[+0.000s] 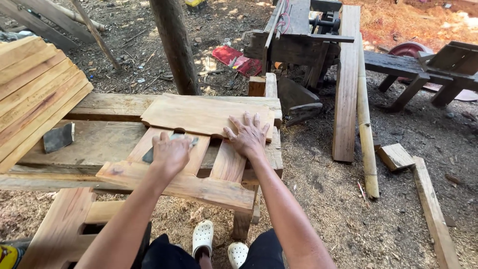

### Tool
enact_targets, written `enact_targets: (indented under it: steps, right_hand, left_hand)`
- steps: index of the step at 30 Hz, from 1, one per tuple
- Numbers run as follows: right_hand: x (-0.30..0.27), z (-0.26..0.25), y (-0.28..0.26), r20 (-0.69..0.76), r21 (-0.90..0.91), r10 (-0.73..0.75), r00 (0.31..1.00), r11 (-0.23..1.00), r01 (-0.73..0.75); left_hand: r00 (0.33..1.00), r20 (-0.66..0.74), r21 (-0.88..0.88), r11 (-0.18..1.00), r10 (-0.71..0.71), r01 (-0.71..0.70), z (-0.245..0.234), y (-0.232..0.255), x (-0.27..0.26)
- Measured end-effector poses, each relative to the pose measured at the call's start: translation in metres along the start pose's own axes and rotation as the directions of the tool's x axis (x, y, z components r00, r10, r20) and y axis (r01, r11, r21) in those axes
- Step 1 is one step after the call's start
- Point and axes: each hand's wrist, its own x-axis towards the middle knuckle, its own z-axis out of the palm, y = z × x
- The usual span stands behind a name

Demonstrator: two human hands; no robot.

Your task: The person uses a sanding block to smooth the surface of a wooden board with cutouts. They work on the flat surfaces and edges of the board, flipping it over to sand different sides while it rests on a workbench.

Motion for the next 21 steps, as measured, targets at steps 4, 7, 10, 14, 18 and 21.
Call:
enact_targets:
  steps: [4, 7, 10, 14, 18, 21]
  right_hand:
    - [0.001, 0.003, 0.002, 0.020, -0.012, 0.001, 1.000, 1.000, -0.001]
    - [-0.006, 0.000, -0.003, 0.024, -0.032, 0.001, 1.000, 0.999, 0.000]
    - [-0.005, -0.004, -0.004, 0.029, -0.057, -0.004, 1.000, 0.998, 0.005]
    - [0.000, 0.001, 0.000, 0.009, -0.036, 0.005, 1.000, 0.999, -0.005]
    - [-0.002, 0.001, -0.001, 0.012, -0.047, -0.004, 1.000, 0.999, 0.005]
    - [-0.002, -0.003, -0.003, 0.015, -0.052, -0.001, 1.000, 0.999, 0.002]
  left_hand:
    - [0.999, -0.043, 0.031, 0.999, -0.008, 0.009, 0.016, -0.008, -0.006]
    - [1.000, -0.025, -0.025, 1.000, 0.008, -0.008, 0.016, -0.008, 0.008]
    - [0.994, 0.098, 0.011, 0.999, -0.048, 0.047, -0.004, 0.001, 0.009]
    - [0.991, 0.128, 0.173, 0.985, -0.035, 0.013, -0.018, 0.011, -0.015]
    - [0.987, -0.154, 0.285, 0.959, 0.056, -0.010, 0.031, -0.005, 0.017]
    - [0.995, -0.091, 0.246, 0.969, 0.033, -0.010, 0.023, -0.004, 0.024]
